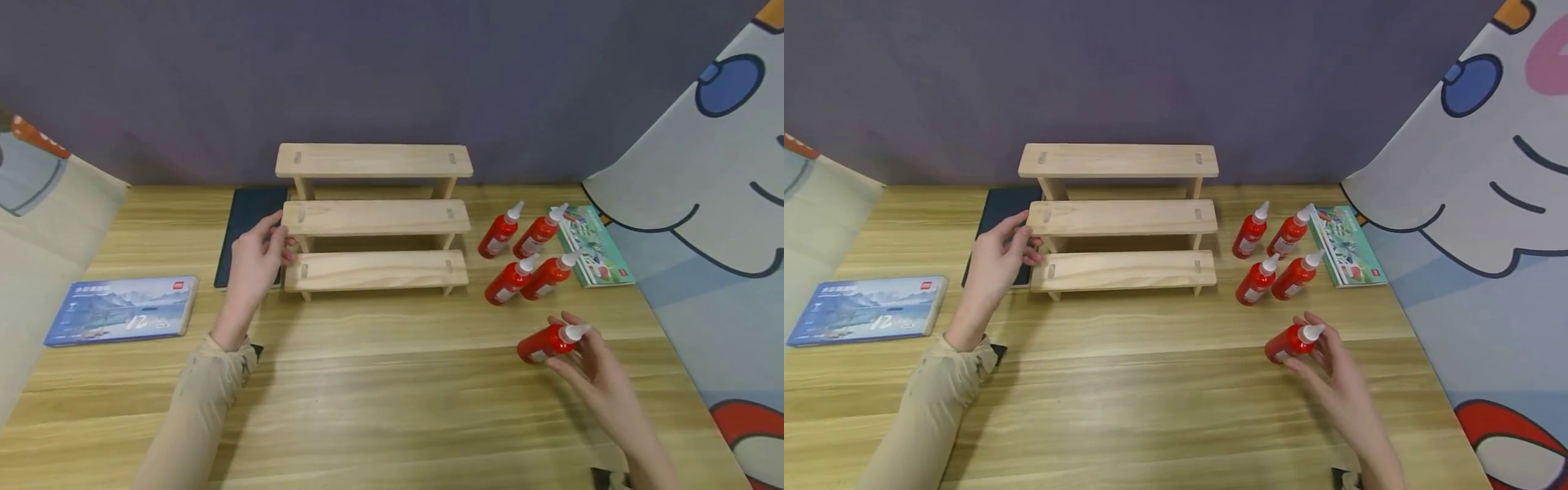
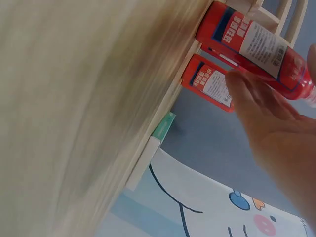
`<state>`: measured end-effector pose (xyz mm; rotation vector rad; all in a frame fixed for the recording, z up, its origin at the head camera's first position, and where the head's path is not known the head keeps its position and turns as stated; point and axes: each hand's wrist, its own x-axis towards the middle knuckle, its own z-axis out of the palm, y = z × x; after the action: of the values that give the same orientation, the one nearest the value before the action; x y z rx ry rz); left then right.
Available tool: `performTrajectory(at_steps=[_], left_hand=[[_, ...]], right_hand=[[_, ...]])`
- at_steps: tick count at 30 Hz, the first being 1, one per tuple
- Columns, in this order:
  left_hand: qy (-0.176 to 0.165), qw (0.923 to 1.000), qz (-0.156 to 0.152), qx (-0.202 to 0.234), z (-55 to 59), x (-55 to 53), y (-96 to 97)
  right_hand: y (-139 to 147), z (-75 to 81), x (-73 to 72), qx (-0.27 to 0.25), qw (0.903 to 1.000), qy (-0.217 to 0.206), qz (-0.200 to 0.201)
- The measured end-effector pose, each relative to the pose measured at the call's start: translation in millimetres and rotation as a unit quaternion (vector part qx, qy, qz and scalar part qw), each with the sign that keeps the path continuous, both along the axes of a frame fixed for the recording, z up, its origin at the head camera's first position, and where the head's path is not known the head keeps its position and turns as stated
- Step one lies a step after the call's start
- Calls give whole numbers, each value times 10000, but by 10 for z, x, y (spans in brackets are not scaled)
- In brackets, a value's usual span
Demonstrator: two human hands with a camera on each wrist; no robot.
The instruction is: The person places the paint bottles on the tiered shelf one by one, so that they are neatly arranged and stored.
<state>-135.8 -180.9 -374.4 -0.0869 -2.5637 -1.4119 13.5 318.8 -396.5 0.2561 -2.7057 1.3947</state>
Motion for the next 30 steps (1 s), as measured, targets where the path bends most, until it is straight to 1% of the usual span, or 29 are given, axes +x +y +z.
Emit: performTrajectory(at_steps=[5,10,14,24,30], left_hand=[[-9,10000,20,20,-13,-7,-12],[-51,9999,-1,96,-19,-13,-3],[-29,10000,18,87,-9,-11,8],[46,10000,39,39,-10,4,9],[69,10000,48,31,-22,-1,6]], right_hand=[[-42,-3,-48,87,9999,7,-101],[-38,26,-46,325,9990,-132,-289],[-29,42,-48,428,9983,-140,-368],[-35,48,-69,669,9965,-158,-482],[-46,87,-91,679,9965,-51,-480]])
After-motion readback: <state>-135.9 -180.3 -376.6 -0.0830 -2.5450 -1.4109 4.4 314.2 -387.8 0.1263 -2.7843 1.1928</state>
